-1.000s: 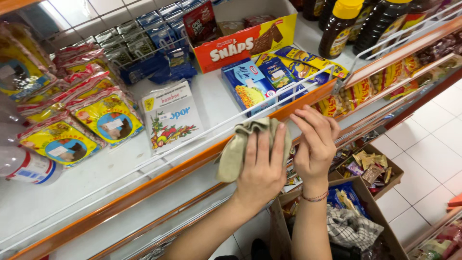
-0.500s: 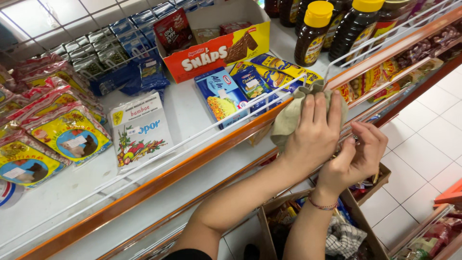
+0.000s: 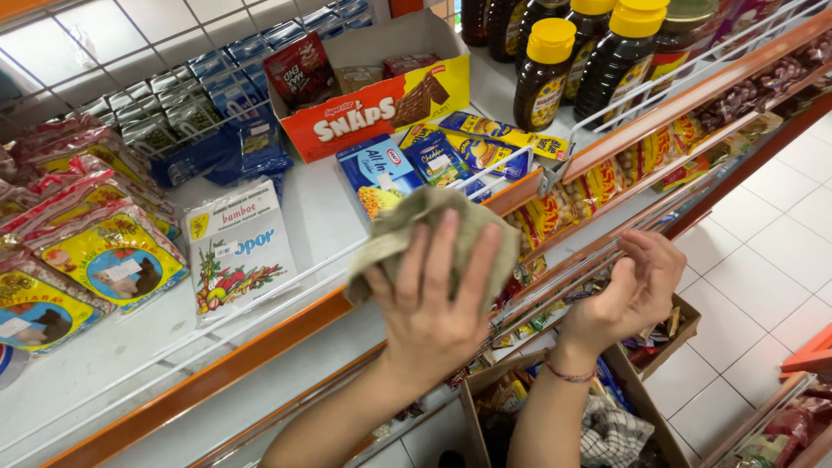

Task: The person wipes down the edges of convenience store shelves using a spray bottle and a cloth.

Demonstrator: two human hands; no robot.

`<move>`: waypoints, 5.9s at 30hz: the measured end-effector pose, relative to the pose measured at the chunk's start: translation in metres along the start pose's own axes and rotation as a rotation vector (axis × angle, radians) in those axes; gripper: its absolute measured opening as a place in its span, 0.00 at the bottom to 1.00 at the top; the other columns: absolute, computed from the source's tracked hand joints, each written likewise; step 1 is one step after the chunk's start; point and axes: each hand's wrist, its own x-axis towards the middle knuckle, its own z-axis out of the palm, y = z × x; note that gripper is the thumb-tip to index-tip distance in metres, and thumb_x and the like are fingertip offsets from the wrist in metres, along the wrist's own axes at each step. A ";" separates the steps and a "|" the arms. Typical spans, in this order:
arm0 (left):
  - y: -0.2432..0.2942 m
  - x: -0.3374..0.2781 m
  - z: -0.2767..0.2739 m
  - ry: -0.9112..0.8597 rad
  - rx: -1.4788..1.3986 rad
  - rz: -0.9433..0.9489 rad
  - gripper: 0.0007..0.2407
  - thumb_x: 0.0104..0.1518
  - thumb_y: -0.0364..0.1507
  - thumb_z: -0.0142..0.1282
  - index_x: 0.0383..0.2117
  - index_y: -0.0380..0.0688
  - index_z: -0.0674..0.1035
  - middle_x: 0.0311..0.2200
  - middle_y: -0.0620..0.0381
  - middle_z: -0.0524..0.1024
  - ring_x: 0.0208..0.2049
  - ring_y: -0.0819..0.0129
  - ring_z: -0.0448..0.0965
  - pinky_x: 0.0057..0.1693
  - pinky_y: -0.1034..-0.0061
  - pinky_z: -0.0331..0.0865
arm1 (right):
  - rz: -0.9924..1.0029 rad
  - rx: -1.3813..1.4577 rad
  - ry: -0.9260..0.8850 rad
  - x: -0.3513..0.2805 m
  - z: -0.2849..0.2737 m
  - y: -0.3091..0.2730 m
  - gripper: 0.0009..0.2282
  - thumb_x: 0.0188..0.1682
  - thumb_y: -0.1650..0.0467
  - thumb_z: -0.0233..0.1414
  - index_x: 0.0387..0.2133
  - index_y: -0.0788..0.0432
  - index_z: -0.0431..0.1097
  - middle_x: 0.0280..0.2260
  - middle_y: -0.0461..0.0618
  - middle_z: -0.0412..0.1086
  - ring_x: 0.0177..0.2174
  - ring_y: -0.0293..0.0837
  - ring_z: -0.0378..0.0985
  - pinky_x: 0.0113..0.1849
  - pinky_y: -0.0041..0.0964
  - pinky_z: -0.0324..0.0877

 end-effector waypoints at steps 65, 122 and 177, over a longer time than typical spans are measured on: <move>0.077 0.049 0.051 0.001 -0.527 0.084 0.23 0.60 0.32 0.53 0.60 0.32 0.73 0.53 0.46 0.74 0.58 0.57 0.72 0.69 0.63 0.62 | 0.102 -0.257 0.143 -0.007 -0.014 0.054 0.07 0.55 0.79 0.51 0.45 0.66 0.66 0.42 0.48 0.65 0.39 0.37 0.66 0.42 0.34 0.65; -0.384 -0.336 -0.317 0.390 0.386 -0.752 0.23 0.70 0.43 0.38 0.71 0.59 0.62 0.75 0.53 0.49 0.78 0.40 0.36 0.77 0.37 0.30 | -0.449 0.335 -0.869 -0.388 0.163 -0.300 0.21 0.52 0.72 0.47 0.59 0.69 0.65 0.60 0.66 0.64 0.64 0.64 0.61 0.68 0.66 0.43; -0.429 -0.654 -0.292 0.165 0.216 -0.854 0.28 0.72 0.44 0.34 0.75 0.70 0.39 0.76 0.50 0.26 0.77 0.45 0.21 0.75 0.35 0.21 | -0.380 -0.100 -1.388 -0.613 0.110 -0.325 0.28 0.45 0.78 0.51 0.63 0.67 0.61 0.62 0.62 0.62 0.65 0.58 0.60 0.67 0.64 0.46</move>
